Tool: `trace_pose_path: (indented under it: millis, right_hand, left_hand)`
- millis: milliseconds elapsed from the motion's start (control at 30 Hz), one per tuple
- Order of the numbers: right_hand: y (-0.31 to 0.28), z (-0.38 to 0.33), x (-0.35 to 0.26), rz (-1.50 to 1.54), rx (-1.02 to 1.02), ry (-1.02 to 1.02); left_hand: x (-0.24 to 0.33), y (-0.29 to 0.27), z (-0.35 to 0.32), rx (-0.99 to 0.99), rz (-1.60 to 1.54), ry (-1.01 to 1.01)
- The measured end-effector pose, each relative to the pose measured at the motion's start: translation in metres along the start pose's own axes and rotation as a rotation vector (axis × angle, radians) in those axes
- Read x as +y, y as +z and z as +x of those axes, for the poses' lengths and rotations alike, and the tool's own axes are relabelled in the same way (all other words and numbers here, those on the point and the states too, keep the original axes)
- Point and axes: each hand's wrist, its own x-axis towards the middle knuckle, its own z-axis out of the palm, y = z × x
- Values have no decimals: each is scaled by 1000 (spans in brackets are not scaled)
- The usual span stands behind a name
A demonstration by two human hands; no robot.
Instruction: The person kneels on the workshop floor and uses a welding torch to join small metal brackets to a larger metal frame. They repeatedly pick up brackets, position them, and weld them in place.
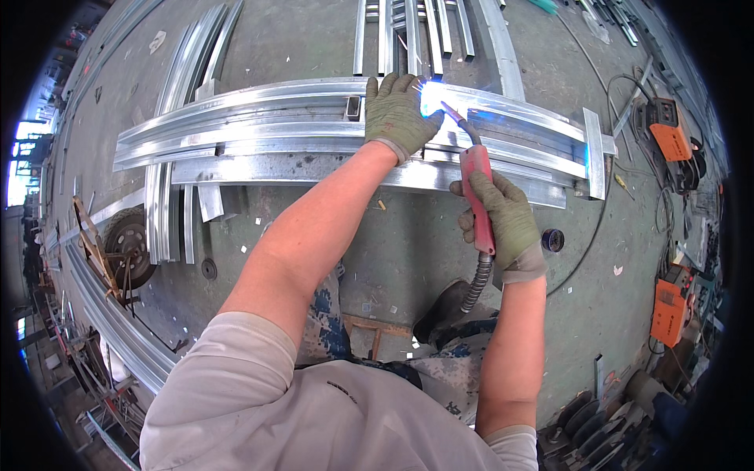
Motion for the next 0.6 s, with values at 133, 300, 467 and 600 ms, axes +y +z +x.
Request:
trace_pose_path:
  millis: [133, 300, 467, 600]
  right_hand:
    - [-3, 0, -3, -9, -13, 4]
    - [0, 2, -1, -3, -10, 9]
    - [-1, 3, 3, -9, -4, 2]
    - [1, 1, 4, -2, -3, -9]
  left_hand:
    - [2, -2, 2, -85, 97, 4]
    - [-2, 3, 2, -45, 90, -4]
    - [2, -3, 2, -75, 57, -5]
    - [0, 0, 2, -49, 14, -1]
